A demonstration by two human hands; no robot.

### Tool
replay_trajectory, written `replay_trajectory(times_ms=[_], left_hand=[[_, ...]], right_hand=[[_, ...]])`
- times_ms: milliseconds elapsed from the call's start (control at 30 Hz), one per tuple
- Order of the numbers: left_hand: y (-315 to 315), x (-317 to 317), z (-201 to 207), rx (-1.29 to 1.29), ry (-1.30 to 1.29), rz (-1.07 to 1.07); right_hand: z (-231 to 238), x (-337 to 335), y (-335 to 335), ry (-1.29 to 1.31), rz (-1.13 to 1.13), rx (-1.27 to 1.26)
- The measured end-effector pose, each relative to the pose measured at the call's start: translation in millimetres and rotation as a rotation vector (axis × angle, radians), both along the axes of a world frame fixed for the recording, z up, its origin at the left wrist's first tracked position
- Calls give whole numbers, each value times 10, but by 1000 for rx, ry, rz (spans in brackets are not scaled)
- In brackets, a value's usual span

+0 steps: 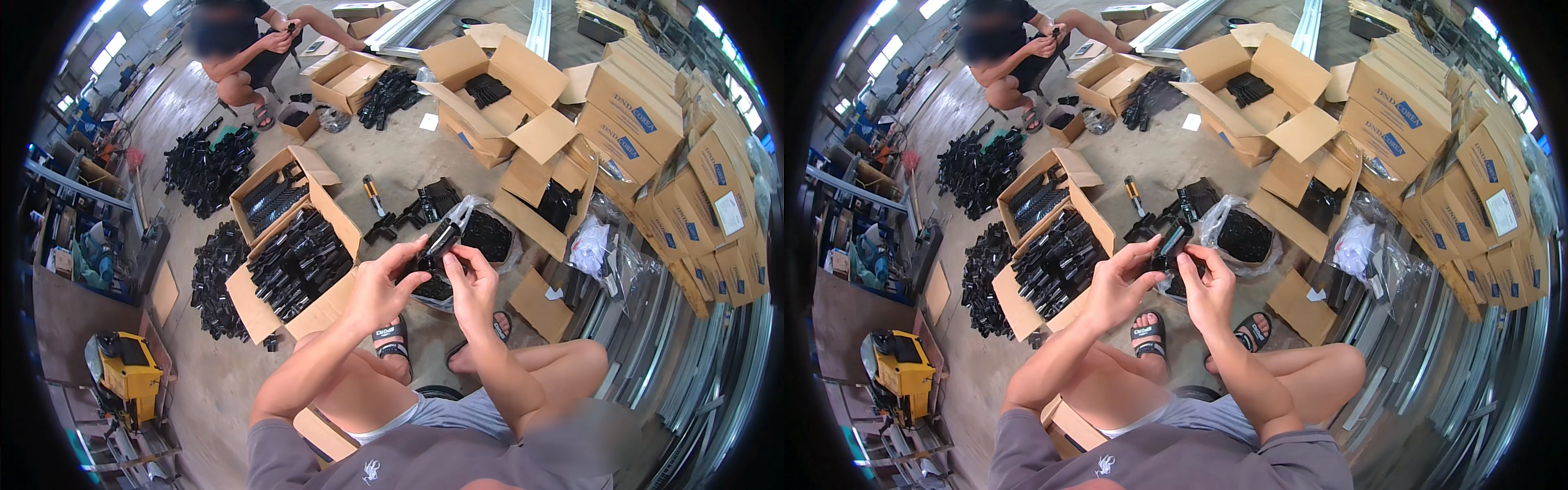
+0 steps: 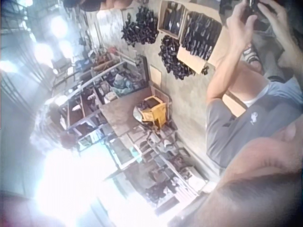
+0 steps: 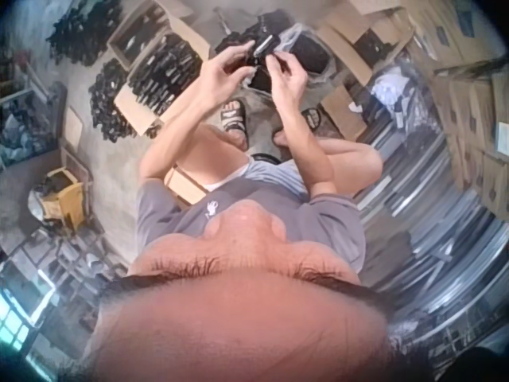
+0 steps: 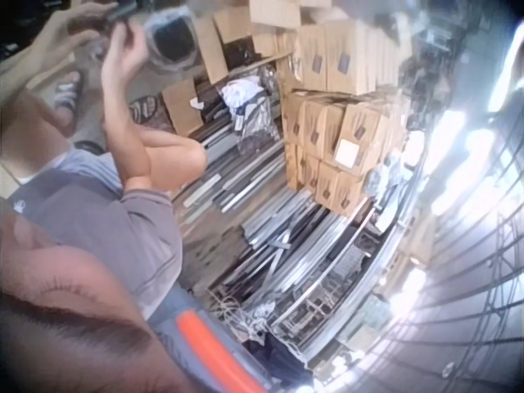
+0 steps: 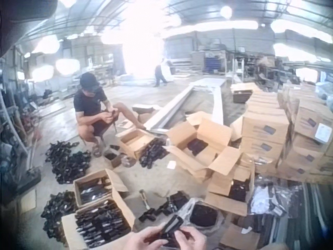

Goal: The person picks up black metal components from cardboard boxes on the floor and attaches them together by hand while sitting on the ground.

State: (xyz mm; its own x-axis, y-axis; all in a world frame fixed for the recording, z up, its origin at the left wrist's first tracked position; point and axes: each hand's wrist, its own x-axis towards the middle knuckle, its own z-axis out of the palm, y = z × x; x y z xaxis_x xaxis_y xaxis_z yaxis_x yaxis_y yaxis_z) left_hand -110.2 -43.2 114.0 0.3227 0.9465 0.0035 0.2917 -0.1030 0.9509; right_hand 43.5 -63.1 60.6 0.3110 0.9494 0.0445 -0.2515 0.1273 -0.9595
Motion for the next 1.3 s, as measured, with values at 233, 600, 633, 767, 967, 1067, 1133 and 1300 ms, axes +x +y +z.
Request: replay_trajectory(times_ms=[233, 600, 633, 767, 967, 1067, 1133, 1300], left_hand=[[-5, -35, -140, -24, -104, 63], [-28, -38, -180, -128, -259, 50], [-30, -48, -179, -117, -273, 48], [-20, -81, -189, -108, -263, 44], [-11, -179, -175, -148, -183, 27], [21, -254, -219, -213, -209, 25], [68, -309, -246, -288, -229, 26], [148, -331, -314, -307, -184, 17]], right_hand=[[49, -72, -21, -199, -51, -14], [-14, -165, -16, -163, -106, 111], [-12, -172, -13, -162, -110, 107], [-21, -209, 12, -227, -101, 56], [-64, -216, -35, -312, -31, 10], [-238, -303, 8, -156, -25, 33], [-372, -338, 15, 21, 47, -43], [-465, -355, 56, 176, 126, -175]])
